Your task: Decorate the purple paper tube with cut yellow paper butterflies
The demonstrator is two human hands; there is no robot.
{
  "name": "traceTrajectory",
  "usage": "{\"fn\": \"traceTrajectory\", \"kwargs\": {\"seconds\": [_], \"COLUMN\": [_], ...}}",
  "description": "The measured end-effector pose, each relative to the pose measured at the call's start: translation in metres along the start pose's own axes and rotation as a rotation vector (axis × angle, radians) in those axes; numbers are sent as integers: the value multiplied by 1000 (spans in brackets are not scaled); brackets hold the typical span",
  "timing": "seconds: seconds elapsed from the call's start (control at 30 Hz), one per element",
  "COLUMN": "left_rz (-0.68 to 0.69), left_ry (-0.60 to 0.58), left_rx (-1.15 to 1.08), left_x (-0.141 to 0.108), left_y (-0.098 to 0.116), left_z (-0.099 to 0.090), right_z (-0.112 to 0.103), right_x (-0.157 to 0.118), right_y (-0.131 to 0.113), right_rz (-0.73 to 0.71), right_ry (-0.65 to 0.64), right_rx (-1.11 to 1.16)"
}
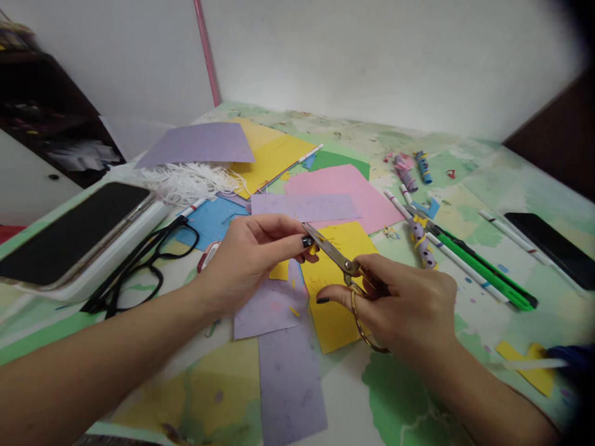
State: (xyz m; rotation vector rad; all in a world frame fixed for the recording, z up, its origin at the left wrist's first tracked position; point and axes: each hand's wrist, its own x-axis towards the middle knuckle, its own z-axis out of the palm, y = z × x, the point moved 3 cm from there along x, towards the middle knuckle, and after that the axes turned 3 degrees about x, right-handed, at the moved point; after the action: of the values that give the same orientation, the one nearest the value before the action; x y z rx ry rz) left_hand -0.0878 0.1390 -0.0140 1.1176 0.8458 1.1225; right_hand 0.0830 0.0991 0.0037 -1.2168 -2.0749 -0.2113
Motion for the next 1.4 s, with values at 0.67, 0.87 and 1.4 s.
{"fn": "traceTrajectory", "kwargs": {"seconds": [0.67, 0.87, 1.4], "left_rz": [-2, -39, -91], "left_ry": [32, 61, 16], "left_rx": [4, 43, 45], "left_x": [4, 5, 3], "left_y": [0, -1, -8], "left_z": [-3, -5, -3], "right_z": [0, -1, 20], "right_x": [3, 4, 1], "right_y": [2, 7, 30], "right_rz": [-39, 26, 284], "right_ry": [-8, -61, -411], "right_rx": [-13, 17, -114]}}
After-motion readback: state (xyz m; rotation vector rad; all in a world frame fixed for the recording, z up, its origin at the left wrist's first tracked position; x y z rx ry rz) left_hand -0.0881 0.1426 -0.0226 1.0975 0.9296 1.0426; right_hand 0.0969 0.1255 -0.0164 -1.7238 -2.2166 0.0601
